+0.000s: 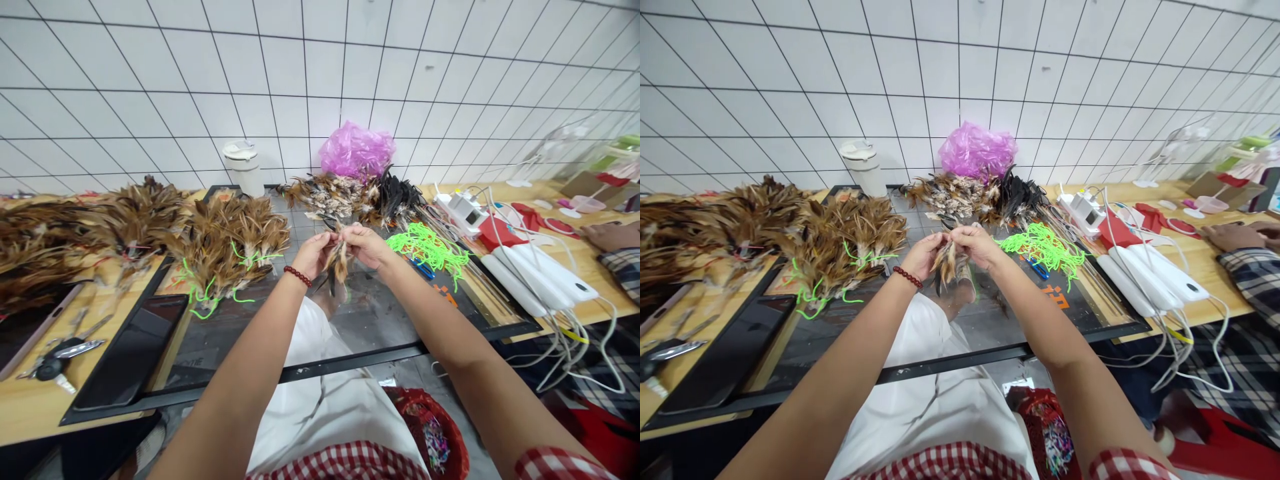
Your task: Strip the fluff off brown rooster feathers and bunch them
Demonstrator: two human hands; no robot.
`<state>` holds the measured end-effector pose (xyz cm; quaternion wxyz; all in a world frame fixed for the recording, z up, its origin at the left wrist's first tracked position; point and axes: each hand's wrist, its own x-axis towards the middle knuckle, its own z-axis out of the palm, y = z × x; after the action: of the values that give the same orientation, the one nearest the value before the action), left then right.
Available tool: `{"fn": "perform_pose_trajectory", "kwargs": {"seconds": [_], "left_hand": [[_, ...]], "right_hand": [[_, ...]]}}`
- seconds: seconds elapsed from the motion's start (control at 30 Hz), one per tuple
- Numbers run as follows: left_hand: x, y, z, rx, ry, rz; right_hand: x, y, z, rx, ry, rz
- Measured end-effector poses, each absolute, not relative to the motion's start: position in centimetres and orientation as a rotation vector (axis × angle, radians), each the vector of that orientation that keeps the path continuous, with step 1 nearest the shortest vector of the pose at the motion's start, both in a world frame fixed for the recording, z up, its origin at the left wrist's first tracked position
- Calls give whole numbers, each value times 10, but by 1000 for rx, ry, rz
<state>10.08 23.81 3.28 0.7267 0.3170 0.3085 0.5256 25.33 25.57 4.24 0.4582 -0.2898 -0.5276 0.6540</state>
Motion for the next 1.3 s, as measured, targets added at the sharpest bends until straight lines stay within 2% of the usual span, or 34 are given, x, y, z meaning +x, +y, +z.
{"fn": "perform_pose_trajectory", "kwargs": {"seconds": [0.17, 0.27, 0.83, 1.07, 1.17, 1.3], "left_hand": [[102, 235, 34, 752, 684, 1061], [103, 233, 34, 797, 668, 1002], [106, 233, 33, 958, 723, 961], [106, 230, 39, 936, 683, 974], [105, 231, 38, 952, 658, 977], [105, 233, 33, 980, 660, 964]], "right_hand": [[244, 252, 41, -814, -1339, 1293], [244, 252, 42, -871, -1318, 1239], [233, 248, 31, -867, -1202, 1306], [237, 245, 35, -821, -1200, 1519], [238, 247, 34, -861, -1263, 1437], [237, 252, 31, -928, -1269, 1134]]}}
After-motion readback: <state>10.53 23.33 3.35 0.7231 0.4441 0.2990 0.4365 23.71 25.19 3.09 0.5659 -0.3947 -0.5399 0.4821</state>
